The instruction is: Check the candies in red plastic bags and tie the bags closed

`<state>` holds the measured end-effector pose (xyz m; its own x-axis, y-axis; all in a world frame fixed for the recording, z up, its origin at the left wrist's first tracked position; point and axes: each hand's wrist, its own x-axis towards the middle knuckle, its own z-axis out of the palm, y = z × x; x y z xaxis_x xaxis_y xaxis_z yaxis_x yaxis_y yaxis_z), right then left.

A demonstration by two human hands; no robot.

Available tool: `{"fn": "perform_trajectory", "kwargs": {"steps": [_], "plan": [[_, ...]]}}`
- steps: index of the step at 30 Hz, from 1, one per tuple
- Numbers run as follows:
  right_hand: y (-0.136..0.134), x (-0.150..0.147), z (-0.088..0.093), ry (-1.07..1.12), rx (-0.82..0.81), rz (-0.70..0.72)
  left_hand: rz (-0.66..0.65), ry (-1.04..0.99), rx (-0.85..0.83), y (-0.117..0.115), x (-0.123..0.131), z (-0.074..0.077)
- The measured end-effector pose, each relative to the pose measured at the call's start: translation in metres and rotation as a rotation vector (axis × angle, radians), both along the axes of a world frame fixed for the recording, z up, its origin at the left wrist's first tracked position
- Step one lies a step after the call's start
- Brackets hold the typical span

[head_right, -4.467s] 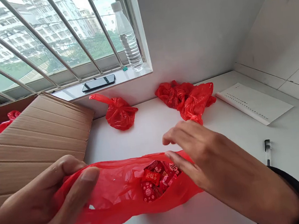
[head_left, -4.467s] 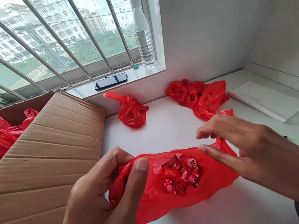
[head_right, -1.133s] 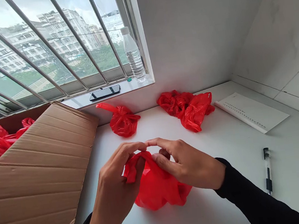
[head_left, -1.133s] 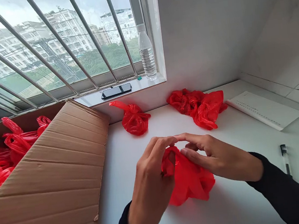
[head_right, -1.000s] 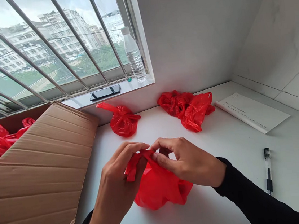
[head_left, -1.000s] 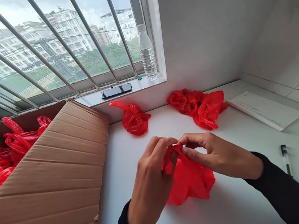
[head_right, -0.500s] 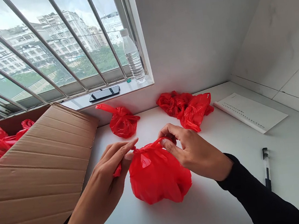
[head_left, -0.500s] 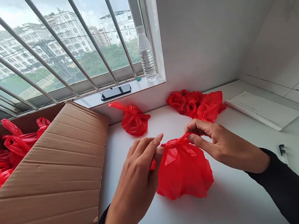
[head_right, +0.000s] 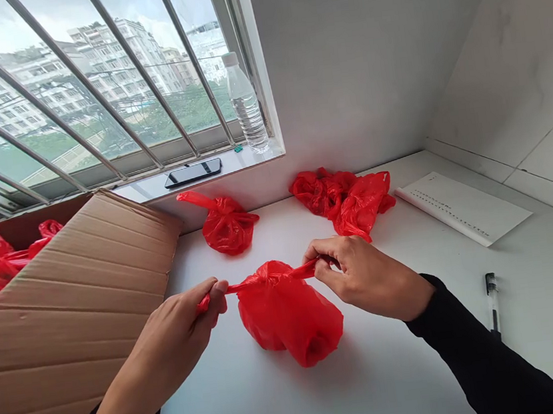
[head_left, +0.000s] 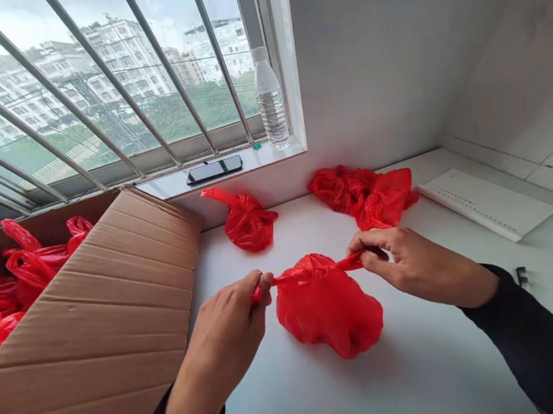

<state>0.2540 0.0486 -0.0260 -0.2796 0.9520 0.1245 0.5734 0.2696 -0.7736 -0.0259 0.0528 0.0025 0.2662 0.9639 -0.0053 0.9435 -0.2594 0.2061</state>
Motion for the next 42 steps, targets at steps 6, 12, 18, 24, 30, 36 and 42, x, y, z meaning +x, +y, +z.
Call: {"fn": "perform_trajectory", "kwargs": {"steps": [6, 12, 18, 24, 30, 36, 42], "plan": [[0.011, 0.004, -0.01, -0.075, -0.061, -0.018, 0.007, 0.023, -0.058, 0.006, -0.012, -0.003], [0.019, 0.009, -0.014, -0.086, -0.11, -0.057, 0.019, -0.048, -0.108, 0.01, -0.022, -0.004], [0.021, 0.011, -0.014, -0.08, -0.167, -0.081, 0.039, -0.052, -0.148, 0.017, -0.03, -0.011], [0.025, 0.013, -0.016, -0.087, -0.172, -0.077, 0.049, -0.053, -0.183, 0.019, -0.032, -0.012], [0.028, 0.015, -0.019, -0.098, -0.171, -0.088, 0.053, -0.058, -0.196, 0.02, -0.033, -0.011], [0.028, 0.017, -0.019, -0.097, -0.161, -0.09, 0.057, -0.055, -0.209, 0.02, -0.033, -0.011], [0.029, 0.018, -0.019, -0.09, -0.17, -0.087, 0.072, -0.064, -0.218, 0.02, -0.035, -0.011]]}}
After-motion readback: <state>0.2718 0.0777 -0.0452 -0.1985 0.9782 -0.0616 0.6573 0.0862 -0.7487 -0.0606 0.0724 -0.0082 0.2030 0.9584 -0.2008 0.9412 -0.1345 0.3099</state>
